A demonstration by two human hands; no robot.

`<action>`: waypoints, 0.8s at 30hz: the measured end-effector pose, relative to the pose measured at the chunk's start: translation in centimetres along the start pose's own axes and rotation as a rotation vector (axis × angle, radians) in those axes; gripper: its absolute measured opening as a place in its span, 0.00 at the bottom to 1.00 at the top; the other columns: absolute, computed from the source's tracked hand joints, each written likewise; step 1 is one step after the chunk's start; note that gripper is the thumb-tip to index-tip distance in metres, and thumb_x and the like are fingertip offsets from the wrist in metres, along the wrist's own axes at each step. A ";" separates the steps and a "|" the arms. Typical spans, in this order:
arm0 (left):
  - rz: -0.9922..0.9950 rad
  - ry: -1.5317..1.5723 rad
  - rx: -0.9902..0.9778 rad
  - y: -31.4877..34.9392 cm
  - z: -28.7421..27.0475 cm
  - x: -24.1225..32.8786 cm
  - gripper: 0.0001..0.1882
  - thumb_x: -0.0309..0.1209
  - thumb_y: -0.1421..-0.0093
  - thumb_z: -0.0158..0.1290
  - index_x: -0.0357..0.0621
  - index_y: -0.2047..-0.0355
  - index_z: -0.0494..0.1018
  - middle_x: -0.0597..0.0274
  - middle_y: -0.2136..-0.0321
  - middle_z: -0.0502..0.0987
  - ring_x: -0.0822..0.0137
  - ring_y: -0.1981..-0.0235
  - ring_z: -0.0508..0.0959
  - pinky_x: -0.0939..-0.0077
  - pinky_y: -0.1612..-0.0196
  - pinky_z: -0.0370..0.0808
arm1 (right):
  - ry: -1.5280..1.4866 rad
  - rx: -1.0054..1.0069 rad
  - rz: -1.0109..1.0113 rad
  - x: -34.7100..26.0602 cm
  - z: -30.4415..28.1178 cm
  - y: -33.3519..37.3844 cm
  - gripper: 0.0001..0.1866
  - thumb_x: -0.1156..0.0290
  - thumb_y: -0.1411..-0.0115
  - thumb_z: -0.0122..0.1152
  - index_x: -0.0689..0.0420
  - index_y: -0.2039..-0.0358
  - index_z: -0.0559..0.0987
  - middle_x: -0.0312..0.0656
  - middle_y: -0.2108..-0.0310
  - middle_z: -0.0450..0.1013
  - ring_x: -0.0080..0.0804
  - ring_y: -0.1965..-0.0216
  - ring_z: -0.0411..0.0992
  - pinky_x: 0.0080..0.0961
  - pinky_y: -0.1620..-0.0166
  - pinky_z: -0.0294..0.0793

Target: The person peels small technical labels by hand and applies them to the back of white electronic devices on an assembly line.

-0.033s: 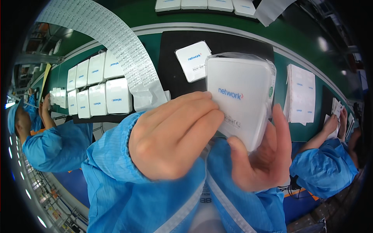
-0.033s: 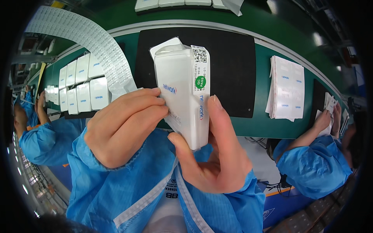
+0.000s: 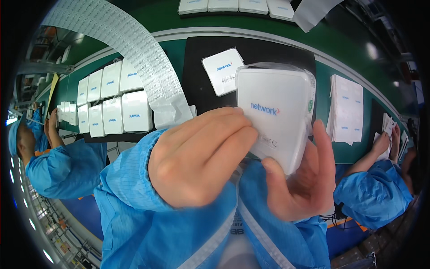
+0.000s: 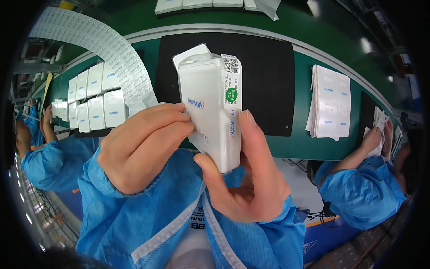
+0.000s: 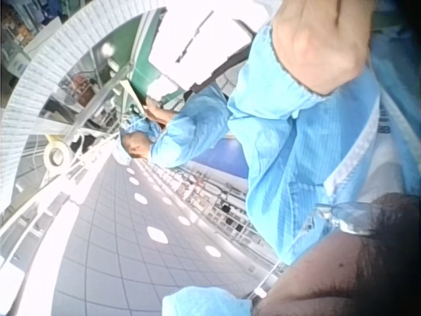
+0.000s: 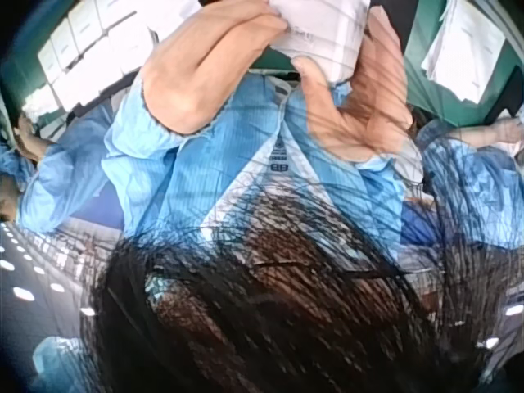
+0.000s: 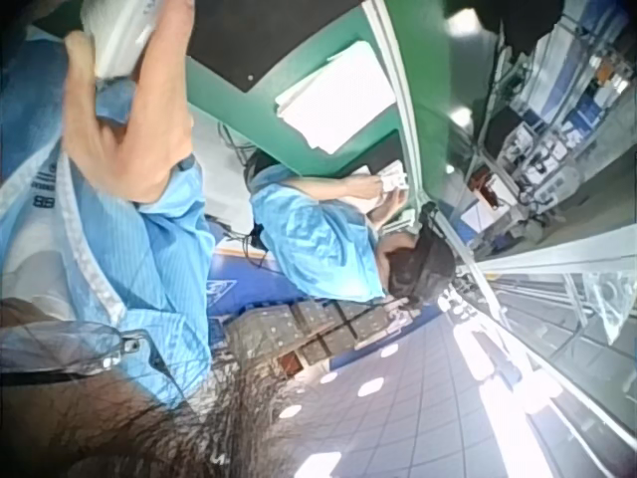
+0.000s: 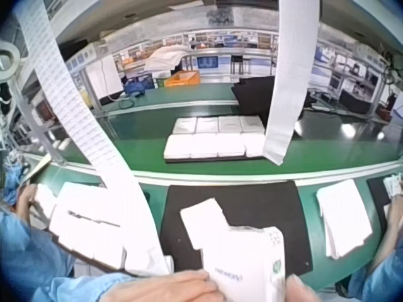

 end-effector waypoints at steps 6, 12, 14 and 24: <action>-0.078 0.024 -0.011 0.6 -0.3 -0.8 0.12 0.17 0.51 0.63 0.35 0.64 0.82 0.51 0.60 0.83 0.57 0.62 0.85 0.73 0.61 0.84 | -0.188 -0.034 0.138 1.2 -0.1 -0.3 0.38 0.87 0.46 0.70 0.75 0.36 0.64 0.63 0.48 0.76 0.47 0.47 0.77 0.34 0.46 0.79; -0.135 0.103 0.028 1.5 -0.4 -1.6 0.15 0.15 0.52 0.65 0.35 0.63 0.80 0.51 0.60 0.82 0.56 0.59 0.85 0.73 0.58 0.84 | -0.560 -0.035 0.442 4.4 0.3 -0.5 0.37 0.90 0.41 0.60 0.72 0.32 0.59 0.63 0.50 0.77 0.43 0.46 0.77 0.30 0.46 0.78; -0.118 0.125 0.050 1.7 -0.3 -1.8 0.16 0.15 0.53 0.66 0.35 0.62 0.80 0.50 0.59 0.82 0.55 0.58 0.84 0.70 0.57 0.83 | -0.587 -0.041 0.438 4.7 0.3 -0.5 0.37 0.90 0.41 0.60 0.72 0.32 0.58 0.62 0.50 0.77 0.42 0.46 0.77 0.30 0.46 0.78; -0.158 0.173 0.074 1.9 0.3 -1.7 0.18 0.18 0.54 0.68 0.36 0.61 0.80 0.50 0.57 0.81 0.51 0.52 0.82 0.62 0.50 0.81 | -0.686 -0.069 0.441 5.6 0.3 -0.4 0.36 0.89 0.40 0.58 0.71 0.32 0.58 0.62 0.50 0.77 0.41 0.47 0.77 0.29 0.45 0.77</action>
Point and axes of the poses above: each hand's wrist, its own y-axis away from the middle knuckle, its own z-axis out of the palm, x = y × z, the point moved 6 cm from there along -y, towards the middle knuckle
